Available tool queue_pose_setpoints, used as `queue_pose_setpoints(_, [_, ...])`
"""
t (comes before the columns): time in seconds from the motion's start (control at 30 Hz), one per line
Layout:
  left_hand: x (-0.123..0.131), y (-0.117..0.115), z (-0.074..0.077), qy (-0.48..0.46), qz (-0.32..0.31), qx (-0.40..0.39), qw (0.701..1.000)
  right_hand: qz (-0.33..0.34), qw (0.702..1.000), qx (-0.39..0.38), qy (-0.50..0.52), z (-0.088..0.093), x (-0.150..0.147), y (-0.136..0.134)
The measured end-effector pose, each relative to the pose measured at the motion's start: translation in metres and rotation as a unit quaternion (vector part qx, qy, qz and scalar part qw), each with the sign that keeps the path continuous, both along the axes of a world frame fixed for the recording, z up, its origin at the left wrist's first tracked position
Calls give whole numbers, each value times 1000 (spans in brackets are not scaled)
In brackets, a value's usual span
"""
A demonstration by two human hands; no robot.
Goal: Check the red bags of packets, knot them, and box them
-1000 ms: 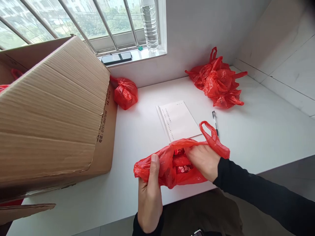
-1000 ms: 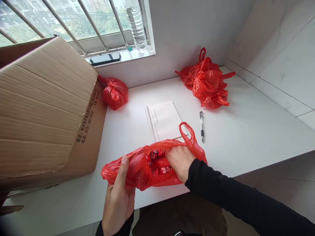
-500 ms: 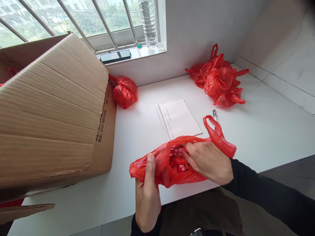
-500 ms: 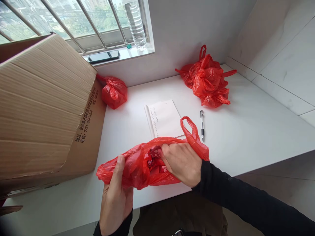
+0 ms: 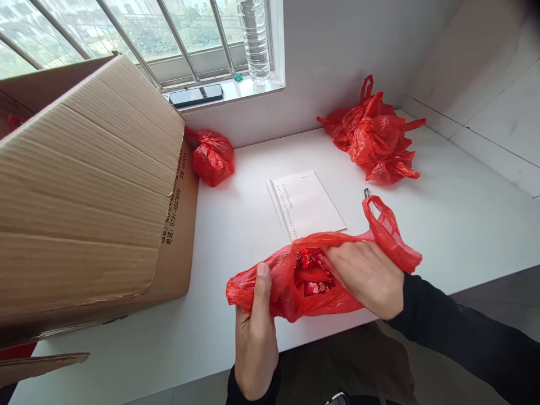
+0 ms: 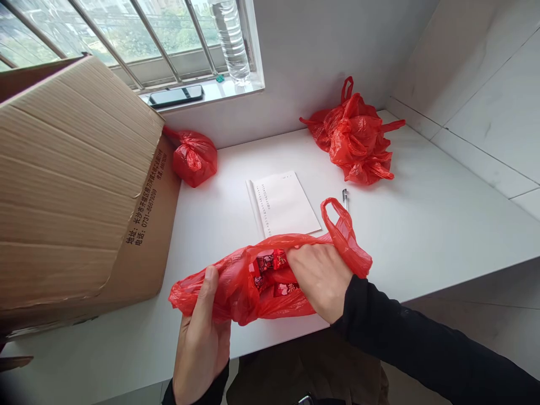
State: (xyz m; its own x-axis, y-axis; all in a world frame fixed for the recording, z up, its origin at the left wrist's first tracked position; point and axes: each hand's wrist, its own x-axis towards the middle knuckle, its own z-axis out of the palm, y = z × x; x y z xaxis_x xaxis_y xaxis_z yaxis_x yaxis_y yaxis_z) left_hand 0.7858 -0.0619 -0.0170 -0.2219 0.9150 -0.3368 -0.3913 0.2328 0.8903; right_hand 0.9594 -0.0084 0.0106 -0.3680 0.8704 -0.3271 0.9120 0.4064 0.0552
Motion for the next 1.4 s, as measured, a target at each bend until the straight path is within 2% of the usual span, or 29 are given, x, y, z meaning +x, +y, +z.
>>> queue_pose_setpoints(0.17, [-2, 0, 1, -3, 7, 2, 1000, -7, 999, -44, 14, -7, -6, 1])
queue_pose_setpoints(0.3, [-1, 0, 2, 6, 3, -2, 1000, -21, 1000, -22, 1, -8, -7, 3])
queue_pose_setpoints(0.63, [-1, 0, -2, 26, 17, -2, 1000, 1, 999, 23, 42, -24, -7, 8])
queue_pose_setpoints(1.0, [-1, 1, 2, 20, 20, 0, 1000, 37, 997, 27, 55, -23, -9, 3])
queue_pose_setpoints(1.2, [-3, 1, 1, 8, 13, 11, 1000, 90, 994, -25, 62, -21, -10, -5])
queue_pose_setpoints(1.4, [-3, -2, 1, 8, 8, 10, 1000, 51, 998, -20, 39, -19, -11, -4])
